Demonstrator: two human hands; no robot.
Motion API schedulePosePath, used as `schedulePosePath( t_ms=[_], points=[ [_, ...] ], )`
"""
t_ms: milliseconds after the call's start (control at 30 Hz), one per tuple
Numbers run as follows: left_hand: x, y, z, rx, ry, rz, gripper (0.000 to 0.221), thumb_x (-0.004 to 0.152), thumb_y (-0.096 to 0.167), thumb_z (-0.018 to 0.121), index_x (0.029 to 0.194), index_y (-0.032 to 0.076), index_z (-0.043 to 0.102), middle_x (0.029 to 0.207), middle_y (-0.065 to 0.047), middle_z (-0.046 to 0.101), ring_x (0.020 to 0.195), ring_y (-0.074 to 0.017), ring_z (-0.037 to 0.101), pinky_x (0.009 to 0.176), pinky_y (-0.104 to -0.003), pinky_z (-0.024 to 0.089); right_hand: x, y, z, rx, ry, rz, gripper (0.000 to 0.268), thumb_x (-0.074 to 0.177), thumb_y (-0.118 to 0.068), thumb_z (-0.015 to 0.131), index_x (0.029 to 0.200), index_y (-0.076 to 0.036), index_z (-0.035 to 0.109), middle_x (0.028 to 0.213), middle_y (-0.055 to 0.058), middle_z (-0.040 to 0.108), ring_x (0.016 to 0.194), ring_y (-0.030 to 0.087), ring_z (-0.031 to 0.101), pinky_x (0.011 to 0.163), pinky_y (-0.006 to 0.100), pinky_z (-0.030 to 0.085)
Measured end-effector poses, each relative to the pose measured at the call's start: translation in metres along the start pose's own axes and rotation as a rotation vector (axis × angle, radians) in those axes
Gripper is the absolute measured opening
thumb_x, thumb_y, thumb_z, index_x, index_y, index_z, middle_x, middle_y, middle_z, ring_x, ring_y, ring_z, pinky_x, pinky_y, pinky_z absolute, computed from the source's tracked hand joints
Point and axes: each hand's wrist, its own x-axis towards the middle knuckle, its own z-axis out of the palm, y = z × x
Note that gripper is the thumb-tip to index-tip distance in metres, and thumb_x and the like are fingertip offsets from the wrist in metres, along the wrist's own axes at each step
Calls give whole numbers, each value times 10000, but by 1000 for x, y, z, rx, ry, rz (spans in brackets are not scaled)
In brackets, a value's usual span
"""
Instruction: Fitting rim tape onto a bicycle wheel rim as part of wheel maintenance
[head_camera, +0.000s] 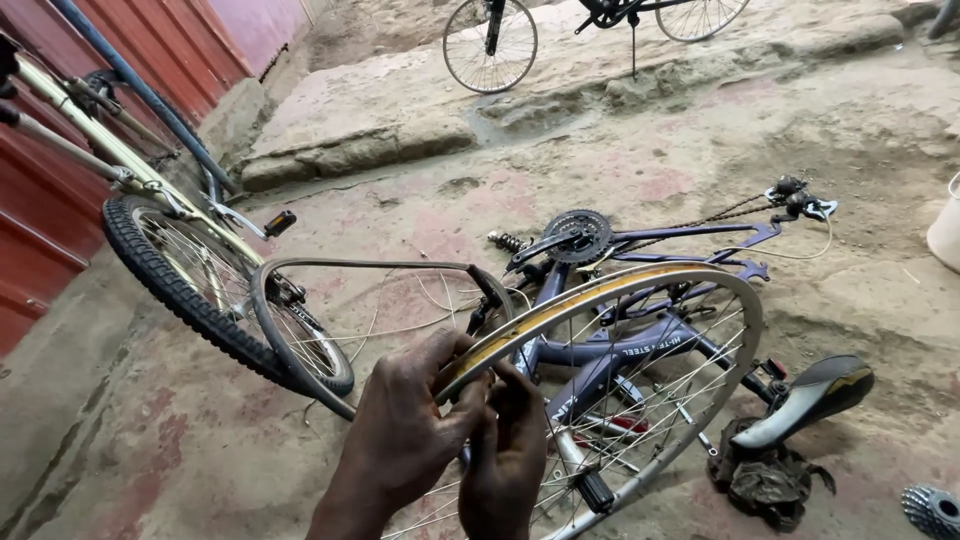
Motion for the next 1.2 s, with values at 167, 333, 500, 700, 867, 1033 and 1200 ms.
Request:
schedulePosePath(
  t_ms=[167,333,500,700,867,1033,1200],
  points=[
    [0,-5,0,13,32,44,140,775,151,749,900,90,751,600,-14,688,462,-111,518,413,-324,426,0,15,-5,-184,70,-97,384,921,-64,686,1293,-25,601,1133,134,752,1018,220,761,896,336,639],
    [2,-8,4,47,95,129,337,842,379,748,1023,96,783,862,-45,683,611,-156,648,515,-339,536,9,8,-8,-350,96,-44,453,947,-402,619,1192,-34,719,995,95,812,832,159,761,705,290,604],
    [1,-9,0,-120,86,108,279,900,269,693,991,11,750,694,-48,710,479,-102,594,430,-295,497,37,-9,-7,-249,-91,495,597,1012,-465,429,828,29,710,661,106,614,577,183,558,558,329,477],
    [4,-8,0,-18,72,21,252,864,270,724,963,47,784,608,-33,754,452,-102,551,417,-313,457,18,-20,9,-178,14,156,313,1014,-201,543,1235,11,609,1076,146,744,940,202,744,830,326,645],
    [2,0,3,-38,48,54,273,882,316,710,869,48,763,594,-36,704,440,-113,527,405,-317,421,8,-8,8,-427,139,-145,329,915,-107,707,1227,-60,614,1007,57,685,837,142,664,746,283,583],
    [3,-5,5,2,105,137,370,876,408,700,882,43,762,621,-48,696,466,-137,531,435,-335,432,13,-10,5,-699,132,-354,117,912,-132,673,1003,-59,656,818,5,588,675,131,530,591,282,450],
    [4,-15,-3,10,77,230,382,843,417,733,960,59,799,859,-71,671,641,-178,605,530,-327,510,19,20,-19,-149,48,229,525,1078,-355,431,908,53,713,709,35,560,624,113,436,555,304,353]
  ],
)
